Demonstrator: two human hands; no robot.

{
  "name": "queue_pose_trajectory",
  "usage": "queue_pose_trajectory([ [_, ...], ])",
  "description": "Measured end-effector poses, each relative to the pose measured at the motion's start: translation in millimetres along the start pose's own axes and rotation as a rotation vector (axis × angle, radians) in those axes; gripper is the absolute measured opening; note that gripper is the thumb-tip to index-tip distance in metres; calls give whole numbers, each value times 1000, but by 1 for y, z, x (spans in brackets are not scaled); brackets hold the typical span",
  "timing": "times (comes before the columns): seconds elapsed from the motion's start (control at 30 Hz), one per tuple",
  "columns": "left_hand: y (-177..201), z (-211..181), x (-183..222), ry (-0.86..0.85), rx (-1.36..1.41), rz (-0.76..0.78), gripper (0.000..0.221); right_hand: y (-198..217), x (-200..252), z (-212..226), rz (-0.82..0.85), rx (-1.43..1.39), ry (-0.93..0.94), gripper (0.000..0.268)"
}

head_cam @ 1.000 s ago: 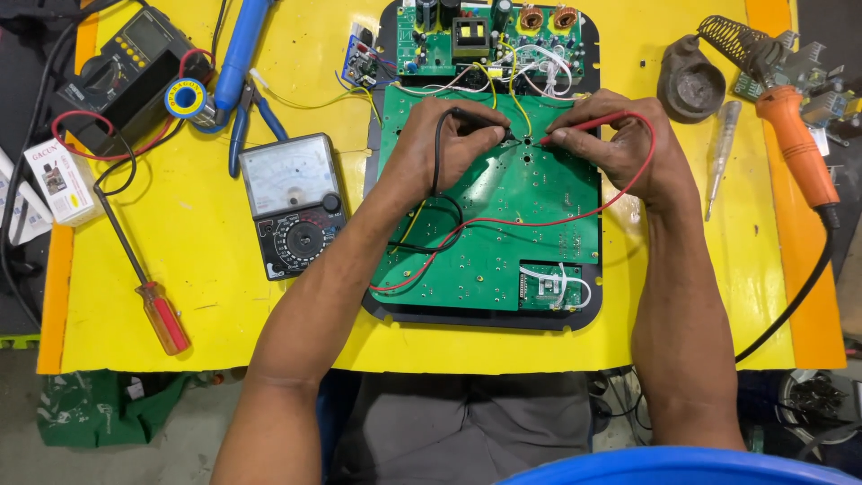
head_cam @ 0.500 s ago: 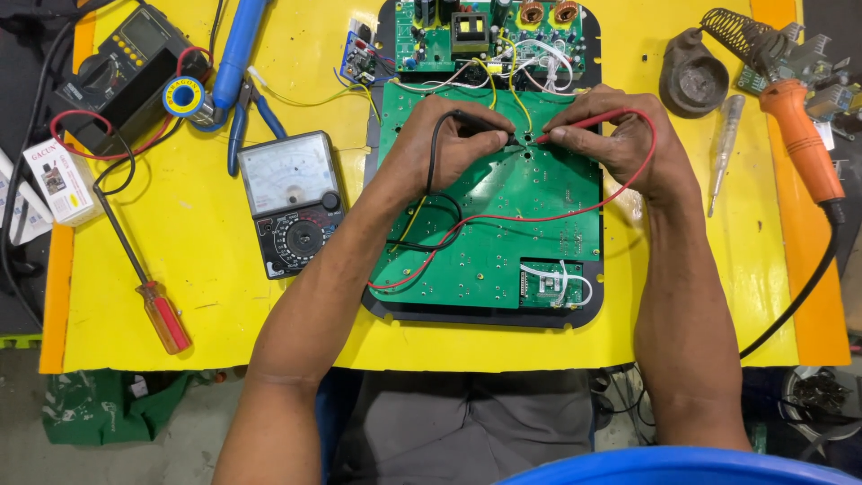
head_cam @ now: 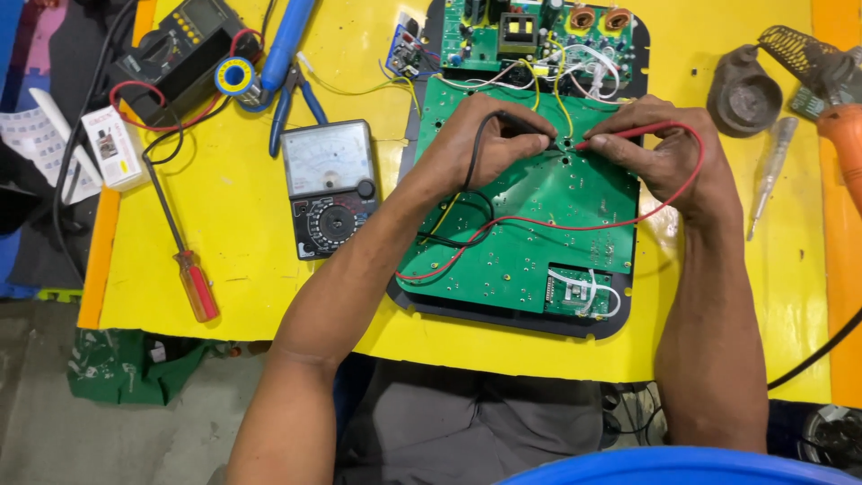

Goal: Testing components on a circuit board using an analog multimeter to diagnose issues.

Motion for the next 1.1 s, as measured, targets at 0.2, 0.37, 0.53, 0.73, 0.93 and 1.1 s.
queue_pose_trajectory([
  [0.2,-5,4,1,-42,101,14,17,-7,-1,4,49,-2,67,11],
  [0.37,-3,1,0,-75,73,17,17,-6,-2,4,40,30,73,12],
  [0.53,-3,4,0,-71,36,5,16,-5,-1,2,41,37,101,11],
  [0.73,0,-3,2,-12,48,-22,13,3,1,-7,12,-9,-86,11],
  [0.93,-1,-6,3,-13,33,-14,15,2,1,-11,31,-22,-70,8],
  [1.1,1,-9,4,7,-6,21,15,1,2,-9,5,-8,4,9],
])
Point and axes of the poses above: each hand's wrist, its own x-axis away from the middle knuckle, its own y-axis out of the back of the hand, z = x × y, the point moved 5 cm from there along -x, towards the middle knuckle, and after that the axes turned 1 degree about x, right-handed, at the moved point
